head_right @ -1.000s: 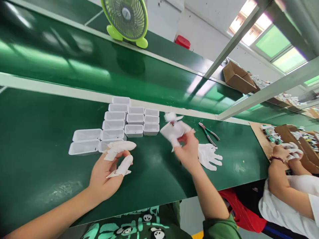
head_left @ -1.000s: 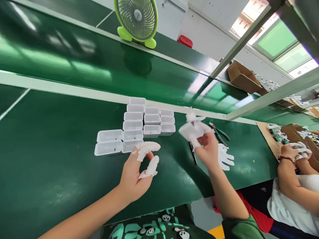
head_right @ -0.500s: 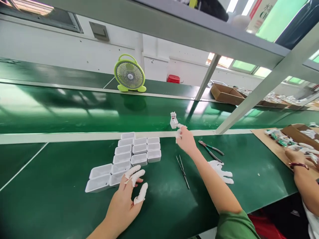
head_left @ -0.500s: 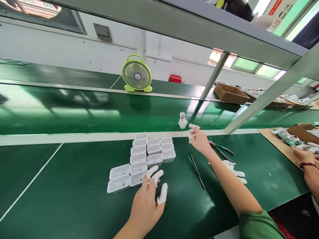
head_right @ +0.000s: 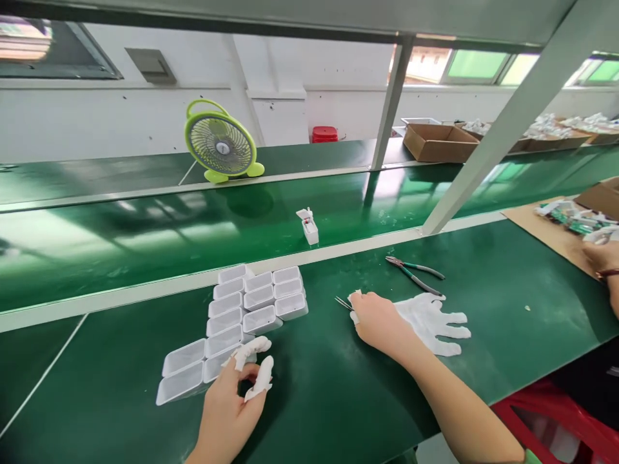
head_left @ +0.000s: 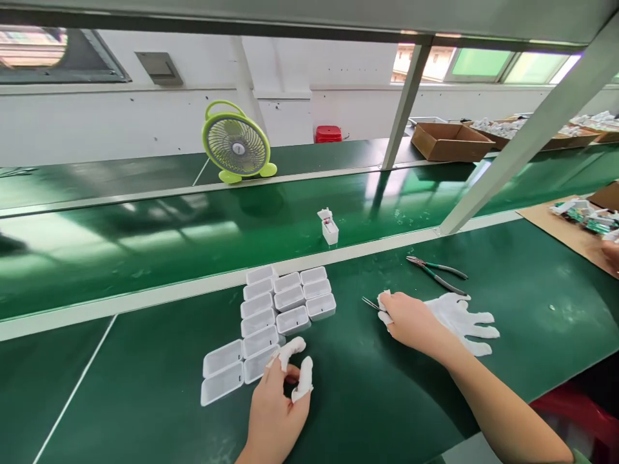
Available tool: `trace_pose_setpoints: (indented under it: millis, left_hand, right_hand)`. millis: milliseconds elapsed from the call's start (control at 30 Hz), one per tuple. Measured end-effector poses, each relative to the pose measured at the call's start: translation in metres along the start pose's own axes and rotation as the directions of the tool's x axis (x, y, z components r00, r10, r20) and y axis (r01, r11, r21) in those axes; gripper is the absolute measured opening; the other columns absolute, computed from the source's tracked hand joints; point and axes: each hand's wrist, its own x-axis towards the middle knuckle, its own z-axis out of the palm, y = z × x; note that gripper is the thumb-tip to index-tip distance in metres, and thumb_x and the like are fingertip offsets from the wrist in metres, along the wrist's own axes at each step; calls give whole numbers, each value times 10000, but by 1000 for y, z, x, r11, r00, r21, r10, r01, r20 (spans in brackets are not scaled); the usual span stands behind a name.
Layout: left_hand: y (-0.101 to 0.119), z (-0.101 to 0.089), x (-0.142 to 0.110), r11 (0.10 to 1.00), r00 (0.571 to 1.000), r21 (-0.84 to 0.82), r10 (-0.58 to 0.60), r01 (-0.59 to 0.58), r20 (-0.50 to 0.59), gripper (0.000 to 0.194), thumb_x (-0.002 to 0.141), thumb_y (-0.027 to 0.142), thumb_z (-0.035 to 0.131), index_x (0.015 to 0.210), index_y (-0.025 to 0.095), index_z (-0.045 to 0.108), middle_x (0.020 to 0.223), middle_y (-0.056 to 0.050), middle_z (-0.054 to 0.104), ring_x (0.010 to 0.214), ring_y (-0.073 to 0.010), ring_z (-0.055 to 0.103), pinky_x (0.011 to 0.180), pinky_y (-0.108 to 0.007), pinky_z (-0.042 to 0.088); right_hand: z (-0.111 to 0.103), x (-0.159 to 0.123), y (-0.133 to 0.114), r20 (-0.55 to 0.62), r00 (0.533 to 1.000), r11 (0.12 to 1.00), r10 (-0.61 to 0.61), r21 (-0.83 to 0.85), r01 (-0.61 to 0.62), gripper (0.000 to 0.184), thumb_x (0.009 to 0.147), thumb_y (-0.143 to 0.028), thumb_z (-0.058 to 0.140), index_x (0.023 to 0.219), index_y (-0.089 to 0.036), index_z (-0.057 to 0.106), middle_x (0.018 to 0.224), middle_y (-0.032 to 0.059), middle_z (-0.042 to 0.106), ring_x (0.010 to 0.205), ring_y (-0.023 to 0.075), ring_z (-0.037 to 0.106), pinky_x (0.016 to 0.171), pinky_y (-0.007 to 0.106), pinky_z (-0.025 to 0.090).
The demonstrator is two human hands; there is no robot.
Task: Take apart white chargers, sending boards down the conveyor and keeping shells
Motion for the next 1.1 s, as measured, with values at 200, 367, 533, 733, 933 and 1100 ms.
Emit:
trace_pose_setpoints:
  millis: [200, 367, 533, 733, 933, 1100]
  left_hand:
    - [7, -5, 1, 995, 994, -57, 91, -88, 58, 309, 921, 309, 554, 1218, 229, 586, 722, 16, 646, 627, -166, 665, 616, -264, 563]
    - [9, -6, -1, 993, 993, -47, 111, -109, 45, 266, 922, 302, 553, 1168, 218, 608, 734, 2, 630, 614, -169, 628, 640, -287, 567]
    - [15, -8, -2, 999, 999, -38, 2, -1, 38, 249, 934, 380, 522, 1089, 216, 627, 767, -19, 649, 656, -187, 638, 640, -298, 551]
    - [22, -13, -3, 1000, 999, 11, 9, -9, 51, 341, 965, 425, 501, 1214, 219, 610, 805, -41, 669, 706, -205, 666, 649, -307, 541]
    - [19, -15, -3, 999, 997, 35, 27, -29, 68, 333, 968, 423, 518, 1206, 214, 620, 794, -40, 670, 679, -193, 658, 669, -313, 543]
    - [22, -15, -2, 999, 994, 22, -40, 38, 102, 362, 961, 463, 521, 1211, 218, 614, 788, -27, 664, 678, -183, 653, 640, -294, 546]
  right_hand:
    - [5, -3, -1, -70, 997, 994, 14, 105, -6, 245, 973, -121, 391, 1207, -146, 460, 785, 39, 636, 668, 206, 581, 560, 284, 273]
    - [6, -1, -1, -156, 987, 991, -33, 125, 53, 326, 948, -43, 373, 1232, -146, 495, 1059, 122, 674, 948, 256, 642, 705, 299, 389]
    - [5, -1, -3, -143, 989, 987, -46, 147, 67, 311, 966, -58, 362, 1207, -163, 527, 1173, 124, 665, 994, 252, 659, 723, 299, 413]
    - [0, 0, -2, -82, 996, 988, -44, 143, 55, 193, 969, -101, 441, 1074, -190, 576, 985, 53, 695, 829, 215, 678, 613, 280, 344]
    - [3, 3, 3, -77, 996, 988, -36, 150, 47, 210, 875, -49, 530, 1047, -160, 578, 1012, 95, 661, 832, 228, 670, 574, 279, 311]
    - [5, 7, 1, -105, 990, 983, -91, 148, 106, 278, 885, -38, 492, 1108, -171, 593, 1001, 79, 667, 812, 202, 662, 573, 269, 298]
